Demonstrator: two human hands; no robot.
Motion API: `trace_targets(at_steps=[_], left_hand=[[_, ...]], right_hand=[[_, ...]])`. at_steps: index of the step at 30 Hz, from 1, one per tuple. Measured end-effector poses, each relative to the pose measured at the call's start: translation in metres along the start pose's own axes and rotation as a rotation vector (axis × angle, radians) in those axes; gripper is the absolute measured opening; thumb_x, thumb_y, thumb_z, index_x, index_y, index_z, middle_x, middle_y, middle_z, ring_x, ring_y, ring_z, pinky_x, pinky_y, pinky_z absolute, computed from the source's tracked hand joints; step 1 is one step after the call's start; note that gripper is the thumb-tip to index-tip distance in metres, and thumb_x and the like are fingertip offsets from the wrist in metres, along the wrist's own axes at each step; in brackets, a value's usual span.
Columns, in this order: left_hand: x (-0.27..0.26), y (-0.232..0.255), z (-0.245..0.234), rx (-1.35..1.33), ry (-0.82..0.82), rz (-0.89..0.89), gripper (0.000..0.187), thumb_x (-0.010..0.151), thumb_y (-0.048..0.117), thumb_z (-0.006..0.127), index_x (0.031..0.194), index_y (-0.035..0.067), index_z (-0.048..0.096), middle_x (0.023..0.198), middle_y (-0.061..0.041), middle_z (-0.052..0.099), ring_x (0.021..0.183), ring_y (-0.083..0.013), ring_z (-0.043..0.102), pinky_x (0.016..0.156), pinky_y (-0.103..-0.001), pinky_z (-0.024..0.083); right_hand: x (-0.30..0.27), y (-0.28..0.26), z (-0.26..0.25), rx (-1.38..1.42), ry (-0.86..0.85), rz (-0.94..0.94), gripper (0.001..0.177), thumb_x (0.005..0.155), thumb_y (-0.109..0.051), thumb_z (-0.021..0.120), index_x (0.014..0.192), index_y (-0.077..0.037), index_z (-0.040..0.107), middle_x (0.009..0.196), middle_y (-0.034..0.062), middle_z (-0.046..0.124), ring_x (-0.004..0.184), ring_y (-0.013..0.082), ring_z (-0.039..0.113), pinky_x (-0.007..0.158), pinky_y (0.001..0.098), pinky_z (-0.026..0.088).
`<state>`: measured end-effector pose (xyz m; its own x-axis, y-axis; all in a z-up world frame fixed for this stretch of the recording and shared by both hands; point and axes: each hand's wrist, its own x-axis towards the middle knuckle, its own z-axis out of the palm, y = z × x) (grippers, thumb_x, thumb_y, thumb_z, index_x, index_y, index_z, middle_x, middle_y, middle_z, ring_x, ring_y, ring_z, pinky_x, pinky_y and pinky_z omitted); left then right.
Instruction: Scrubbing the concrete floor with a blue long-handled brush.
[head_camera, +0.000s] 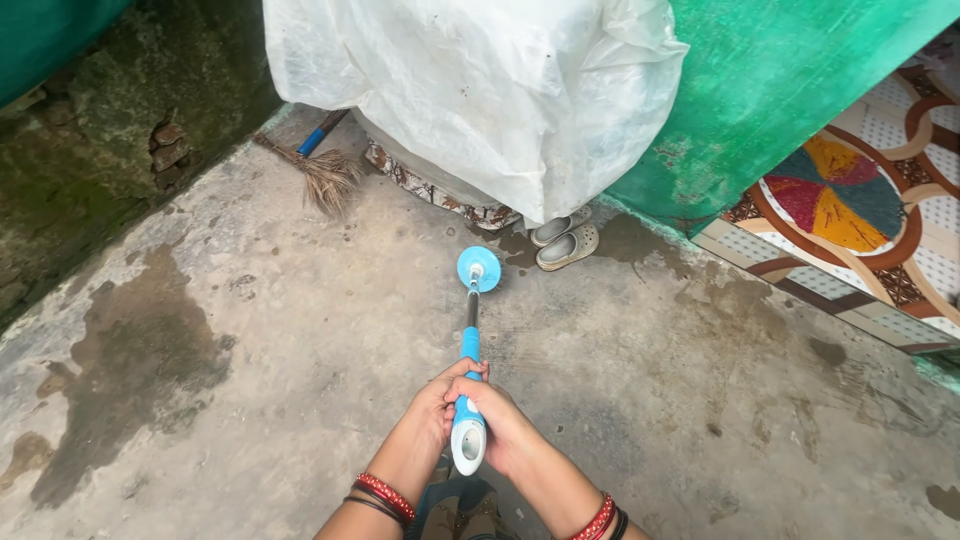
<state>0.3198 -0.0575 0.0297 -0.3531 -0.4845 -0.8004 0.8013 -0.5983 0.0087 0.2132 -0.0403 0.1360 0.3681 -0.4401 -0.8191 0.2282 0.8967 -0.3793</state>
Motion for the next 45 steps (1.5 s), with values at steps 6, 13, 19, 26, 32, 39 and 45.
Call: trace_targets(at_steps=[6, 13, 19, 26, 32, 39, 45], left_hand=[[0.029, 0.010, -0.016, 0.053, -0.181, 0.036, 0.017, 0.079, 0.008, 0.077, 0.094, 0.003, 0.071, 0.072, -0.003, 0.069, 0.046, -0.0105, 0.057, 0.040, -0.023, 0.048], [-0.020, 0.041, -0.082, -0.155, 0.000, 0.237, 0.017, 0.081, 0.007, 0.073, 0.096, 0.003, 0.065, 0.078, -0.005, 0.067, 0.060, -0.0142, 0.064, 0.056, -0.026, 0.055], [-0.068, 0.076, -0.191, -0.351, 0.241, 0.453, 0.017, 0.081, 0.014, 0.071, 0.095, 0.007, 0.064, 0.075, -0.003, 0.066, 0.053, -0.0143, 0.061, 0.043, -0.028, 0.049], [-0.141, 0.110, -0.246, -0.371, 0.488, 0.597, 0.020, 0.080, 0.032, 0.070, 0.094, 0.018, 0.064, 0.065, 0.002, 0.050, 0.038, -0.0098, 0.035, 0.030, -0.023, 0.027], [-0.156, 0.143, -0.268, -0.373, 0.556, 0.577, 0.017, 0.083, 0.033, 0.063, 0.097, 0.024, 0.065, 0.067, 0.002, 0.051, 0.040, -0.0095, 0.035, 0.032, -0.022, 0.027], [-0.077, 0.225, -0.281, -0.155, 0.214, 0.478, 0.023, 0.090, 0.030, 0.061, 0.086, 0.008, 0.066, 0.055, 0.002, 0.053, 0.031, -0.0072, 0.038, 0.024, -0.020, 0.034], [-0.007, 0.303, -0.210, -0.048, -0.084, 0.335, 0.020, 0.092, 0.017, 0.064, 0.076, 0.006, 0.063, 0.056, -0.003, 0.059, 0.036, -0.0166, 0.052, 0.029, -0.029, 0.046]], right_hand=[[0.025, -0.007, -0.006, -0.037, -0.033, -0.020, 0.010, 0.082, -0.011, 0.066, 0.086, -0.003, 0.062, 0.071, 0.0095, 0.064, 0.059, 0.0178, 0.065, 0.059, 0.0300, 0.059], [0.068, 0.029, 0.047, -0.173, -0.181, 0.147, 0.009, 0.082, -0.010, 0.068, 0.085, -0.004, 0.062, 0.072, 0.0080, 0.064, 0.060, 0.0168, 0.065, 0.057, 0.0295, 0.059], [0.122, 0.081, 0.121, -0.463, -0.389, 0.364, 0.009, 0.082, -0.011, 0.068, 0.083, -0.006, 0.062, 0.071, 0.0060, 0.062, 0.055, 0.0143, 0.062, 0.053, 0.0252, 0.057], [0.153, 0.133, 0.197, -0.518, -0.665, 0.488, 0.009, 0.085, -0.008, 0.067, 0.083, -0.005, 0.058, 0.072, 0.0037, 0.060, 0.055, 0.0076, 0.059, 0.048, 0.0184, 0.052], [0.164, 0.143, 0.233, -0.466, -0.682, 0.514, 0.009, 0.086, -0.004, 0.065, 0.085, -0.005, 0.056, 0.071, 0.0036, 0.059, 0.055, 0.0070, 0.058, 0.047, 0.0174, 0.051], [0.186, 0.103, 0.244, -0.262, -0.534, 0.294, 0.011, 0.083, -0.002, 0.064, 0.086, -0.007, 0.055, 0.068, 0.0040, 0.059, 0.054, 0.0109, 0.060, 0.048, 0.0222, 0.055], [0.227, 0.037, 0.246, -0.193, -0.378, 0.067, 0.005, 0.080, -0.003, 0.062, 0.081, -0.005, 0.058, 0.066, 0.0076, 0.064, 0.054, 0.0158, 0.065, 0.052, 0.0283, 0.059]])
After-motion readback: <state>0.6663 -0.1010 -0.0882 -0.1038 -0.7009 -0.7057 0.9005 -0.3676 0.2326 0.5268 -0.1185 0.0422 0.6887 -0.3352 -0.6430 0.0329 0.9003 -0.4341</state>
